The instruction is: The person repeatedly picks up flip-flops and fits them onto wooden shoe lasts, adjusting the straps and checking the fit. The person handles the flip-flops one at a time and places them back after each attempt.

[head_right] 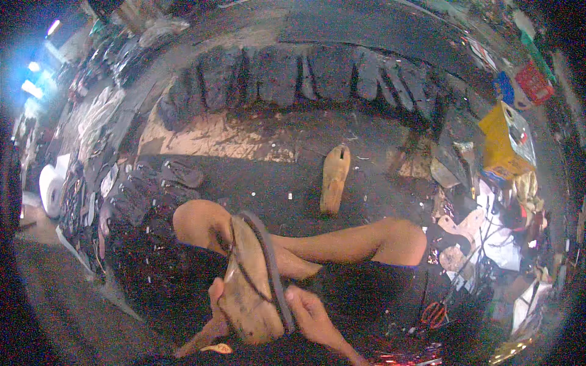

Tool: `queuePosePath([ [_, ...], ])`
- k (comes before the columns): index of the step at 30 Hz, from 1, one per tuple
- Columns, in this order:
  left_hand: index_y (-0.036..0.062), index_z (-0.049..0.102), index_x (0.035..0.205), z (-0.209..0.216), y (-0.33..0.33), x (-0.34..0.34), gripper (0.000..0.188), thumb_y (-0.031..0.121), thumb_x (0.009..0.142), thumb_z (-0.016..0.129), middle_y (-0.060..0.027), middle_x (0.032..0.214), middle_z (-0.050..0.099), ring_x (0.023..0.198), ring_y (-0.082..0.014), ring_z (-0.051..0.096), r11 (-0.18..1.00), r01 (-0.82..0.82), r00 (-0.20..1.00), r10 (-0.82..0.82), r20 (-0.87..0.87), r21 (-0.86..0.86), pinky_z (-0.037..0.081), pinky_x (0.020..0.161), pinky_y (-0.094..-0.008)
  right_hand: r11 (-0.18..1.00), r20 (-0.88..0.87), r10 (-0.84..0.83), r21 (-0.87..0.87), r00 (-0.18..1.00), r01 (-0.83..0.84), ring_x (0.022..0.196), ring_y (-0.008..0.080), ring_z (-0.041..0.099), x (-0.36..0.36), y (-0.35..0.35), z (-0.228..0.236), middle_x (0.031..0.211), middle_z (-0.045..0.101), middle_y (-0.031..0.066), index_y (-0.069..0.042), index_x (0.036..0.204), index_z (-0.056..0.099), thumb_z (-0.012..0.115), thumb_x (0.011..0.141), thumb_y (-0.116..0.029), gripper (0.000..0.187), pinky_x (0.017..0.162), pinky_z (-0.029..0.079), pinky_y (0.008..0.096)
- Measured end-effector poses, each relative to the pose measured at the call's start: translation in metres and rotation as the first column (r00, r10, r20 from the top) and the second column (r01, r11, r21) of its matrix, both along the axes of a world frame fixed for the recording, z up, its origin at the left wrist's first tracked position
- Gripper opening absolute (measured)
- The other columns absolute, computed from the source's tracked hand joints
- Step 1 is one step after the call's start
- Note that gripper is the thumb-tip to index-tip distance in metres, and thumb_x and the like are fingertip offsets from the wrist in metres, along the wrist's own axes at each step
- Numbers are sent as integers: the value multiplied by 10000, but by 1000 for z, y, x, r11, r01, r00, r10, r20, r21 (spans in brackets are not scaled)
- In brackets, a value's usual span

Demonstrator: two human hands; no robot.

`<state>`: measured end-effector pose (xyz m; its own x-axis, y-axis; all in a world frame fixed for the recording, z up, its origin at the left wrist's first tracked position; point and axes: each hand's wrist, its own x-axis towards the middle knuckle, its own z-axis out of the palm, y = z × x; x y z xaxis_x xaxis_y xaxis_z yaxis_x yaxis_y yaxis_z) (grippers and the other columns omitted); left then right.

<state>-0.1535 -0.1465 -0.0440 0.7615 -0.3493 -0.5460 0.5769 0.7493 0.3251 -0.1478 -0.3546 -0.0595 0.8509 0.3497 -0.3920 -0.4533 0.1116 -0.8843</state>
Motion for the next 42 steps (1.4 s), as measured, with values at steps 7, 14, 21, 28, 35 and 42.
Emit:
queuePosePath([
  [7,7,389,1612,20,13,-6,943,643,949,603,-183,1473,582,1311,-294,601,990,142,989,-142,38,15,499,1114,-439,890,-378,206,455,903,-12,703,72,529,-38,-19,-12,768,570,-21,-111,937,655,576,1126,-456,402,655,421,263],
  [14,-5,382,1601,20,-11,29,868,470,946,697,-175,1460,562,1312,-273,581,885,286,877,-396,271,367,492,1106,-407,902,-532,-126,291,838,320,1236,175,660,-7,14,-44,1374,703,88,-81,1473,615,623,1105,-263,411,1077,512,340],
  [21,-18,363,1596,11,-46,80,908,477,957,775,-182,1456,533,1341,-258,538,724,-52,904,-259,340,688,475,1118,-385,963,155,-269,32,950,268,1392,338,522,14,10,-10,1530,472,224,-72,1670,130,973,802,-323,1236,1160,461,484],
  [28,-45,658,1343,26,-8,85,408,293,1170,509,-8,1112,731,1081,-137,650,498,93,761,-595,261,862,527,962,-323,959,103,-117,271,988,85,1527,352,398,35,-24,13,1632,359,207,-81,1686,0,917,795,-200,1284,1278,315,509],
  [35,20,661,1321,-37,11,33,421,386,1135,565,6,1096,710,989,-127,673,835,248,936,-337,99,492,559,876,-326,811,-441,-15,520,898,269,1571,318,375,35,-24,70,1665,391,184,-55,1714,92,781,786,-202,1165,1284,319,474],
  [42,54,559,1473,-105,-55,64,611,540,1106,524,-58,1310,667,1166,-193,664,893,380,917,-329,228,-241,545,1024,-403,984,435,174,-101,883,-144,1574,403,323,50,0,57,1673,255,281,-77,1676,-140,805,874,-162,1243,1291,273,516],
])
